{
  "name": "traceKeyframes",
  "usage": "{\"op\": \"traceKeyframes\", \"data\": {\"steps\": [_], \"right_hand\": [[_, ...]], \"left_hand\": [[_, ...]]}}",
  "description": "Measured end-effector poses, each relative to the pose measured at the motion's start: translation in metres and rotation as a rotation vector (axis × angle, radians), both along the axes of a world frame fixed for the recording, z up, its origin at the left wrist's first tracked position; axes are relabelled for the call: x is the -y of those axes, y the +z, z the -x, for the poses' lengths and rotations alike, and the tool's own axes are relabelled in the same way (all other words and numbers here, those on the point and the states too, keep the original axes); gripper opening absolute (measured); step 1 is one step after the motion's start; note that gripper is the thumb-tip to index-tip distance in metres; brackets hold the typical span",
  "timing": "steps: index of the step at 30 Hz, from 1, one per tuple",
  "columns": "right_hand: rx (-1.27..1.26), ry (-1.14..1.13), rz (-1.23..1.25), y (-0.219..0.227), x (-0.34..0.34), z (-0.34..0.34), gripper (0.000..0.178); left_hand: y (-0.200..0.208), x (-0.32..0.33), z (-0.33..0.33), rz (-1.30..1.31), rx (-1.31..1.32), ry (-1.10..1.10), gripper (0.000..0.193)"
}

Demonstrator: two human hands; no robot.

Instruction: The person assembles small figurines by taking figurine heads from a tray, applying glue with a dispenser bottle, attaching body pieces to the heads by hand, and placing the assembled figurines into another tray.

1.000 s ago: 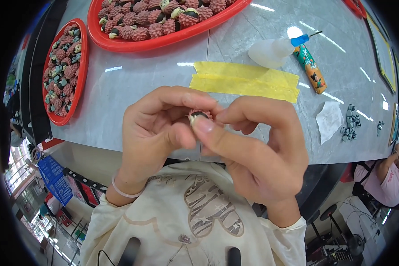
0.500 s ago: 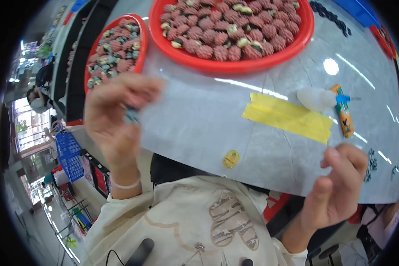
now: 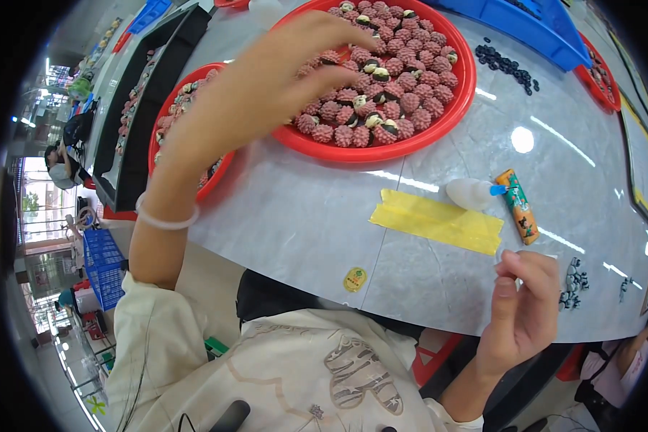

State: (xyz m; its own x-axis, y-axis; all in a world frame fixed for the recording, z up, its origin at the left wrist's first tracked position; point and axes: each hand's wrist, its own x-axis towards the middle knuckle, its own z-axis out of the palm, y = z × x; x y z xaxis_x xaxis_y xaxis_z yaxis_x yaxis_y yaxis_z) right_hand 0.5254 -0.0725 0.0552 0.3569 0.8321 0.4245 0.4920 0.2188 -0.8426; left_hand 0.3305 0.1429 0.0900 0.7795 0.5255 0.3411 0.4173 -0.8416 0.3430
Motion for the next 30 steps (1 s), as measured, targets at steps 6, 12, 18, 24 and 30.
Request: {"op": "traceKeyframes", "data": {"steps": [6, 12, 18, 24, 30], "right_hand": [[-0.034, -0.043, 0.073, 0.003, 0.009, -0.005, 0.013], [-0.031, -0.068, 0.087, 0.002, 0.01, -0.013, 0.012], [-0.042, -0.068, 0.048, 0.004, 0.004, -0.012, 0.012], [-0.029, -0.099, 0.057, 0.002, -0.003, -0.017, 0.014], [0.06, -0.011, 0.207, -0.001, -0.038, -0.001, 0.03]], "left_hand": [[-0.014, -0.013, -0.018, -0.086, -0.173, -0.042, 0.026], [-0.016, -0.028, -0.022, 0.133, -0.193, -0.098, 0.022], [-0.004, -0.034, -0.014, 0.158, -0.253, -0.042, 0.017], [0.027, -0.027, -0.008, 0.482, -0.142, 0.085, 0.011], [0.007, 0.043, 0.006, 0.765, 0.399, -0.058, 0.016]]}}
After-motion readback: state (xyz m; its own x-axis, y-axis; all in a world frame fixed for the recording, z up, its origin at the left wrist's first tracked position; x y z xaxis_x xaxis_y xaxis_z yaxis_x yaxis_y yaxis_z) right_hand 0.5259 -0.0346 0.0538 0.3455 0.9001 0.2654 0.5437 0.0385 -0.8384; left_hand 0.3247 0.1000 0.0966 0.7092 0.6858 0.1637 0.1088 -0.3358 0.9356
